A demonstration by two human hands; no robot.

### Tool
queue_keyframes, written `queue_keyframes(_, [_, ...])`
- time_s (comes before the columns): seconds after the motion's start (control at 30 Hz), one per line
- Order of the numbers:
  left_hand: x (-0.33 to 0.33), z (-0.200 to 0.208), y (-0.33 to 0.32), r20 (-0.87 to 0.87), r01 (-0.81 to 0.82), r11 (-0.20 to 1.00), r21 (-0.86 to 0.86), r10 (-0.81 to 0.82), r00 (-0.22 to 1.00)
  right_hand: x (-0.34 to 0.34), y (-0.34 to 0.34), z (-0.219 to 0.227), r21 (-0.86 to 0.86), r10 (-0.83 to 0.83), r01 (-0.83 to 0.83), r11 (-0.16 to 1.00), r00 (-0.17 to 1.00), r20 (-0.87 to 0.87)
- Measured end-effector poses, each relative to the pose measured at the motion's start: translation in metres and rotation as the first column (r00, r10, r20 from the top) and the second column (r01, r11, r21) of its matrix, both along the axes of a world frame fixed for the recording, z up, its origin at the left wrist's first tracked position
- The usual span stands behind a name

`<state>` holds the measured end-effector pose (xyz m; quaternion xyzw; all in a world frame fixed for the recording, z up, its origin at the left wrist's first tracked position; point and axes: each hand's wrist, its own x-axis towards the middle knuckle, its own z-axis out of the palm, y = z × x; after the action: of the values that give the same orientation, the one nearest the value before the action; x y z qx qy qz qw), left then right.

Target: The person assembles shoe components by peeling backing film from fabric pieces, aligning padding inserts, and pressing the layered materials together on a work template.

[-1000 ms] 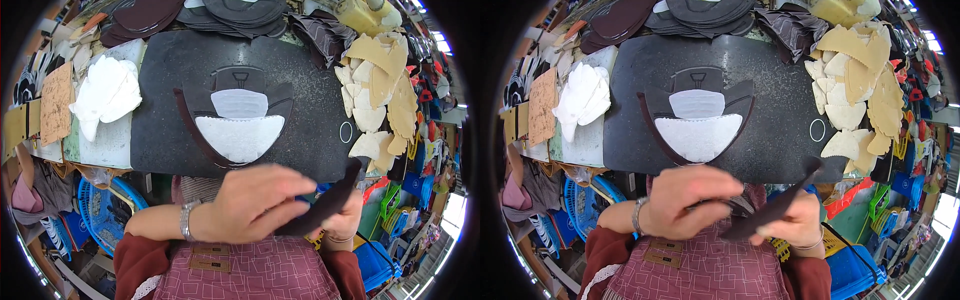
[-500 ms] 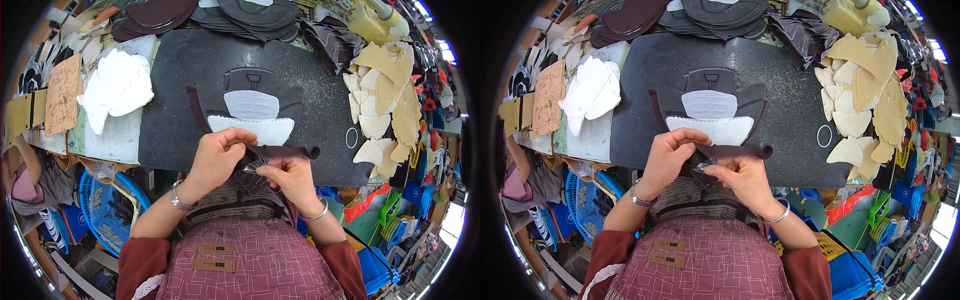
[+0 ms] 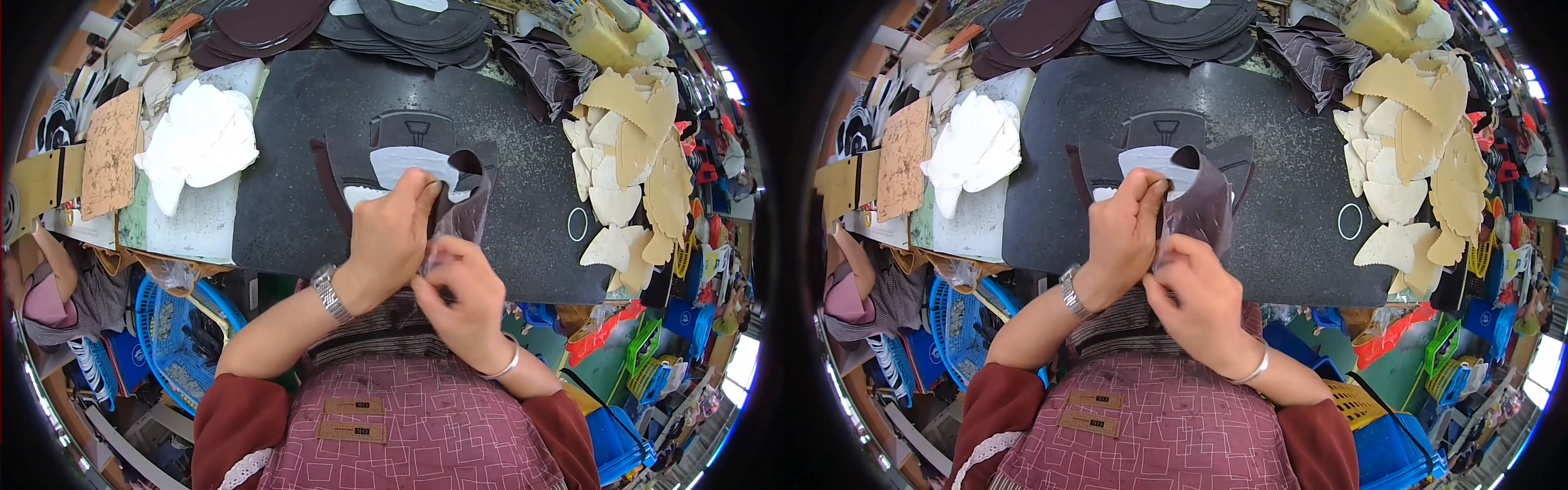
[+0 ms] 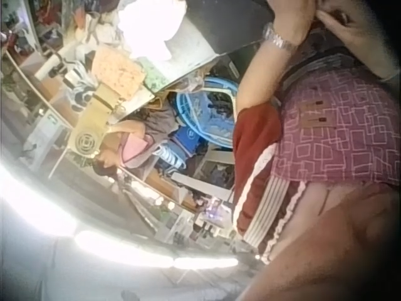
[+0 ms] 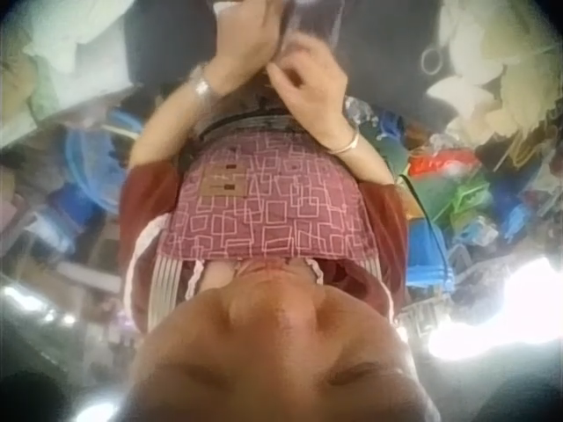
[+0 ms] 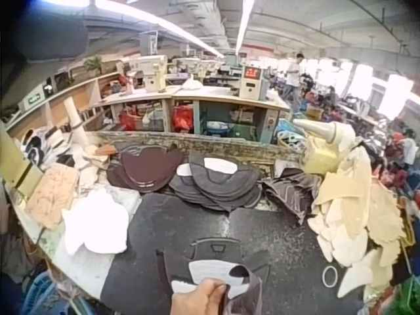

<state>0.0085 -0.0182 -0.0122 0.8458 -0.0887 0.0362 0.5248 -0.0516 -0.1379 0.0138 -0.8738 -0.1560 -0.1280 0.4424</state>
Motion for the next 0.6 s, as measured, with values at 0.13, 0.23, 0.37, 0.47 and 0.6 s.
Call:
queue_keyframes(0.13, [0.026,0.004,0.02,0.276,-0.005,0.935,0.354,-0.099,0.956,-0.045,-0.063,0.001,0.842,0.408,0.532,0.087,0.752,-0.518])
queue_keyframes(0.23, [0.042,0.035,0.022,-0.133,0.154,0.987,0.046,-0.147,0.98,-0.08,-0.114,-0.019,0.704,0.292,0.698,-0.132,0.706,-0.645])
queue_keyframes(0.37, [0.038,0.066,-0.001,-0.282,0.407,0.893,-0.19,-0.447,0.849,-0.143,-0.169,-0.094,0.312,-0.054,0.78,0.543,0.403,-0.914])
queue_keyframes(0.47, [0.017,0.087,-0.016,-0.064,0.559,0.812,0.166,-0.557,0.828,-0.123,-0.148,-0.045,0.26,-0.092,0.619,0.741,0.478,-0.873])
queue_keyframes(0.6, [-0.035,0.098,-0.016,0.462,0.33,0.754,0.568,-0.624,0.631,-0.091,-0.091,0.01,0.544,0.226,0.401,0.737,0.612,-0.757])
